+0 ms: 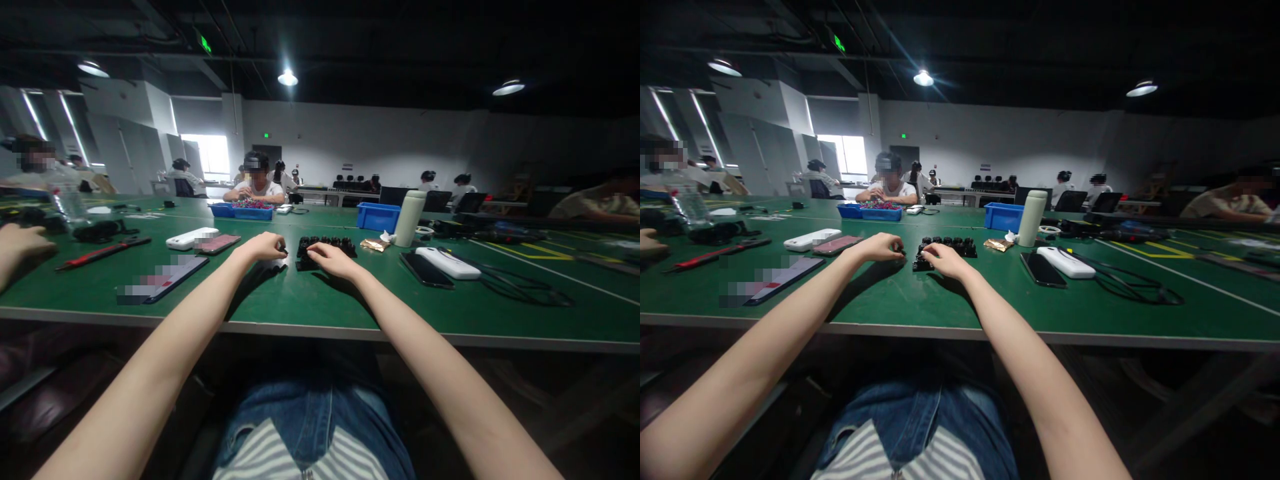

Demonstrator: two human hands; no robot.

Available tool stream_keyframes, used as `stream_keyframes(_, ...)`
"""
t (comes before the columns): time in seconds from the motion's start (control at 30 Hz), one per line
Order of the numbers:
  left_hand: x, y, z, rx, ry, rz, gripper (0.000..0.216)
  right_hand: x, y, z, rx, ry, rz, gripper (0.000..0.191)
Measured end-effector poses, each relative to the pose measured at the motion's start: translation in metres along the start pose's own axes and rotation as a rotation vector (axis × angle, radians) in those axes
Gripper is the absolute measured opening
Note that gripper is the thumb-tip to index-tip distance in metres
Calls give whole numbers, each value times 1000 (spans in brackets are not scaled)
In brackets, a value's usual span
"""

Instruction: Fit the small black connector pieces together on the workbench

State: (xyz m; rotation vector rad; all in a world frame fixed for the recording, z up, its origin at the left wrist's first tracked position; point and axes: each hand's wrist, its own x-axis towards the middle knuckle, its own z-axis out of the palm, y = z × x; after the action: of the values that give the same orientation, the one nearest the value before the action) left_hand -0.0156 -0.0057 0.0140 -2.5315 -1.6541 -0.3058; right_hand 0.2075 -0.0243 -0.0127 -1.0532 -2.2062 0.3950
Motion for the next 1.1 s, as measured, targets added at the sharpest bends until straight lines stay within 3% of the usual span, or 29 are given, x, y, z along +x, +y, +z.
stream_keyframes(0.17, -2, 17, -2, -66, 222, 248, 34, 9, 6, 3, 220, 131, 149, 26)
stream_keyframes(0.37, -5, 39, -1, -116, 305, 453, 37, 10, 1, 1, 560, 135, 309, 20)
stream_keyframes(0.63, -4, 51, 5, -49, 239, 414, 54, 5, -1, -3, 588, 73, 333, 21)
stream_keyframes(0.77, -4, 50, 6, -59, 236, 332, 51, 6, -1, -2, 601, 115, 378, 26)
stream_keyframes(0.97, 2, 44, 17, -83, 20, 282, 41, 7, -1, -4, 546, 236, 491, 14)
stream_keyframes(1.1, 5, 44, 22, -172, -10, 310, 43, 7, 3, -3, 443, 270, 365, 16)
